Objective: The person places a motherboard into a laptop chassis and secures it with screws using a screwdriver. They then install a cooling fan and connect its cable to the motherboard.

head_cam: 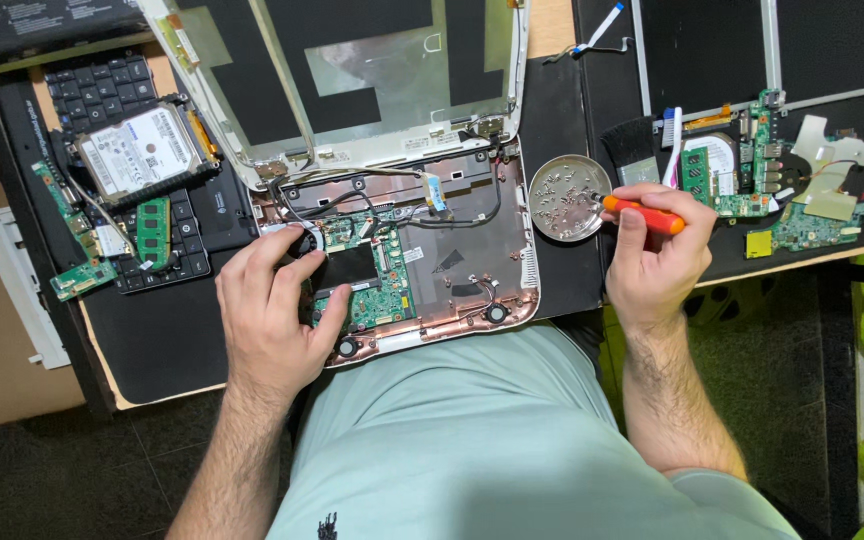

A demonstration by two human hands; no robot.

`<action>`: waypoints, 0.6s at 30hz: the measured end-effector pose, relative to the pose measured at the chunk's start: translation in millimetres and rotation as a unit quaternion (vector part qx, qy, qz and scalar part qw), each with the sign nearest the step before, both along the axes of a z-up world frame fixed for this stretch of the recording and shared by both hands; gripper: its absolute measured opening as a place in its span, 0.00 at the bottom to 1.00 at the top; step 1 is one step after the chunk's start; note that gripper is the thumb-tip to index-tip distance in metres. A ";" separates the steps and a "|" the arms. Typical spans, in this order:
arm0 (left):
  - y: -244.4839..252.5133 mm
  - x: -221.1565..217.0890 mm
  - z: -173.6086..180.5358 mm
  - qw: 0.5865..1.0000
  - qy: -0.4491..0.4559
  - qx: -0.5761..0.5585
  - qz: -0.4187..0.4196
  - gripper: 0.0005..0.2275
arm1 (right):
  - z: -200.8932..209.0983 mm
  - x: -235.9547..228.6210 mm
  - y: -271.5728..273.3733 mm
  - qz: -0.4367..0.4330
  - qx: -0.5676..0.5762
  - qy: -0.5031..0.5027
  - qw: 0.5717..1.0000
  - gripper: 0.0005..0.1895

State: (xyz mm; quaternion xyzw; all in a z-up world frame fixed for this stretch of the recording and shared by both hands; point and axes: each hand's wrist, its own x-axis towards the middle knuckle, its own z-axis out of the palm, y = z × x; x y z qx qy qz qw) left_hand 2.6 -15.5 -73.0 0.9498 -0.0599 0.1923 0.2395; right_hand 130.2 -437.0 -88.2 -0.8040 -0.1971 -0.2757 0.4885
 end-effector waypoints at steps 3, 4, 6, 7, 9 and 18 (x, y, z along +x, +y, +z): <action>0.3 -0.5 -0.7 1.000 0.001 0.002 0.001 0.16 | 0.0 2.0 -2.3 -0.003 -0.002 -0.005 1.000 0.18; 0.5 -0.4 -0.7 1.000 0.001 0.001 0.002 0.16 | 3.1 1.1 -1.7 -0.002 -0.003 -0.005 1.000 0.18; 0.8 -0.1 -0.3 1.000 0.001 0.001 0.000 0.16 | 9.7 -0.3 -0.5 -0.010 0.022 0.011 1.000 0.18; -0.3 1.1 4.2 1.000 0.000 0.001 0.001 0.16 | 13.7 -3.2 0.4 -0.009 0.021 0.011 1.000 0.18; -1.5 2.9 13.8 1.000 -0.008 0.013 -0.014 0.17 | 21.5 -8.3 3.6 0.003 0.060 0.079 0.995 0.15; -1.5 2.2 19.6 1.000 -0.005 0.013 -0.010 0.18 | 40.9 -4.7 52.3 0.085 0.242 0.190 0.948 0.23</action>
